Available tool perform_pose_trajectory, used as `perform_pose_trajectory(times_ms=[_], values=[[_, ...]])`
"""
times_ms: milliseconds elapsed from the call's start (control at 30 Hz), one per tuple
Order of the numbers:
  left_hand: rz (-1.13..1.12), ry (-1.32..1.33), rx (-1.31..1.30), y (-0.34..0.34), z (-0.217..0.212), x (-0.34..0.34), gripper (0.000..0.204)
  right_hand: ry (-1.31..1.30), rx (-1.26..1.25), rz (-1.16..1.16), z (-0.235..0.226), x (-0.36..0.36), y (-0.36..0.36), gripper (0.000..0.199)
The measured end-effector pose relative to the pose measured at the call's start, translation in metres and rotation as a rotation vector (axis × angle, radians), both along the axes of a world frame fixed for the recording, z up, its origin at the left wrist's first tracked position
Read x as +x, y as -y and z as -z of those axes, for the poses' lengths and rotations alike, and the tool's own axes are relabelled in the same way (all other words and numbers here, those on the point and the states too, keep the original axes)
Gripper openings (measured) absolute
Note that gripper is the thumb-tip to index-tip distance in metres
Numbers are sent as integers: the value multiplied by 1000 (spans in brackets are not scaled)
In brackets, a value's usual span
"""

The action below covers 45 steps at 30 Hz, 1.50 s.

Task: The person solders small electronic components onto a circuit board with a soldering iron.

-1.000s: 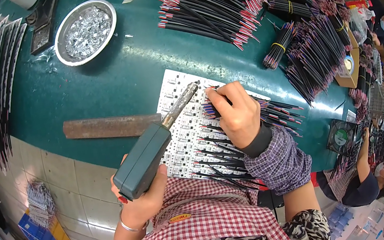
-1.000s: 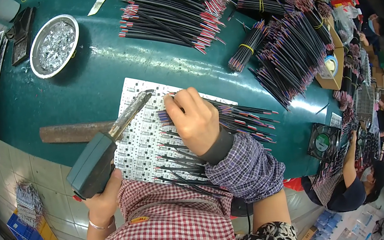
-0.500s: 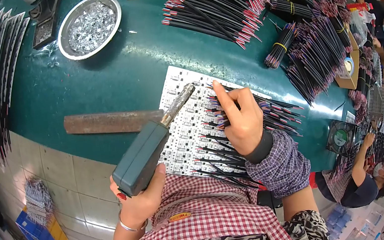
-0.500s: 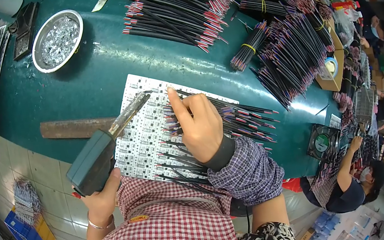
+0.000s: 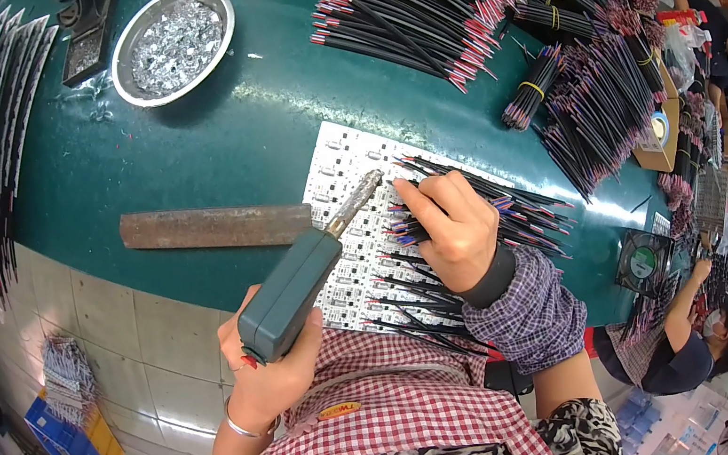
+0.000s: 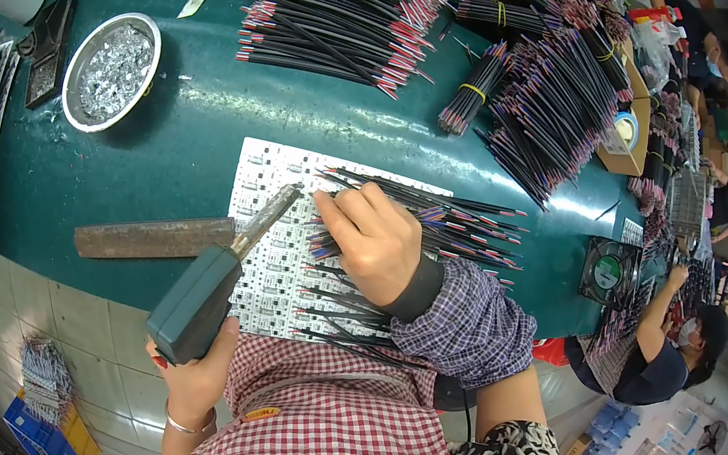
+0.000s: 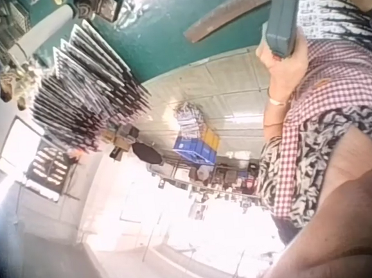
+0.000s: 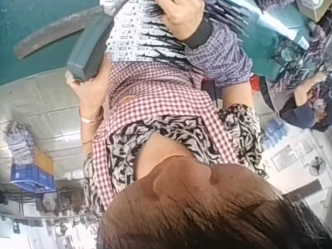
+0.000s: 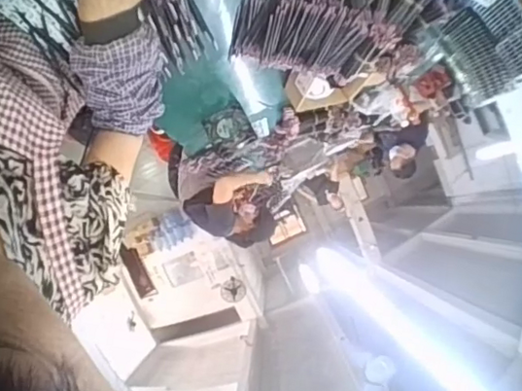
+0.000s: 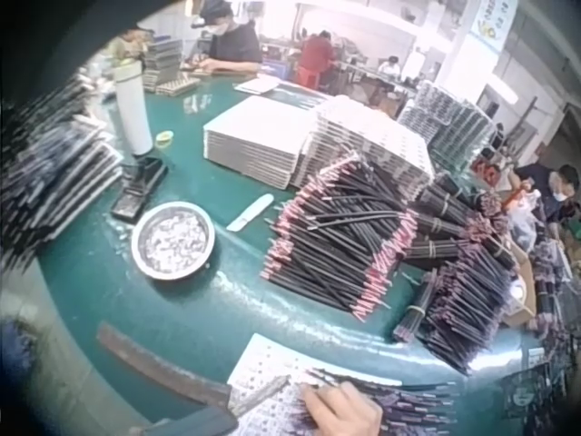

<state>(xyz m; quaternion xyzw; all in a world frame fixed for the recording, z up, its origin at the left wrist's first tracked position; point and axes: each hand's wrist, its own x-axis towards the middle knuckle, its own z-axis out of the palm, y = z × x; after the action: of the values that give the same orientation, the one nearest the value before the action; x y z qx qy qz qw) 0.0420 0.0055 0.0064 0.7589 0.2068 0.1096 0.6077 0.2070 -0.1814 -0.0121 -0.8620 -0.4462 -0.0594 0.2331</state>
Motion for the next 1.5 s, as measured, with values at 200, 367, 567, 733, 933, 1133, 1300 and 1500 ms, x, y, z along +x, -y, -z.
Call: perform_pose_trajectory(times_ms=[200, 367, 567, 733, 933, 1133, 1300, 1500], values=[[30, -20, -8, -1, -3, 3, 15, 11, -4, -19, -1, 0, -1, 63], [65, -33, 35, -2, -3, 4, 13, 33, -29, -25, -2, 0, -2, 61], [76, -50, 52, -2, -6, 4, 12, 36, -27, -33, -1, 0, -2, 61], [71, -21, 113, -2, -7, 1, 15, 27, -24, -31, -2, 0, -2, 60], [50, 27, 95, -1, -4, -2, 18, 34, -13, -23, 0, 1, -2, 60], [76, 41, 130, 1, -5, 2, 15, 29, 6, -23, 2, 2, 0, 61], [62, -29, 65, 4, -4, 2, 12, 36, -10, -36, -1, 0, -1, 60], [76, -25, 139, 0, -3, -3, 13, 103, -68, -58, 1, -1, -6, 36]])
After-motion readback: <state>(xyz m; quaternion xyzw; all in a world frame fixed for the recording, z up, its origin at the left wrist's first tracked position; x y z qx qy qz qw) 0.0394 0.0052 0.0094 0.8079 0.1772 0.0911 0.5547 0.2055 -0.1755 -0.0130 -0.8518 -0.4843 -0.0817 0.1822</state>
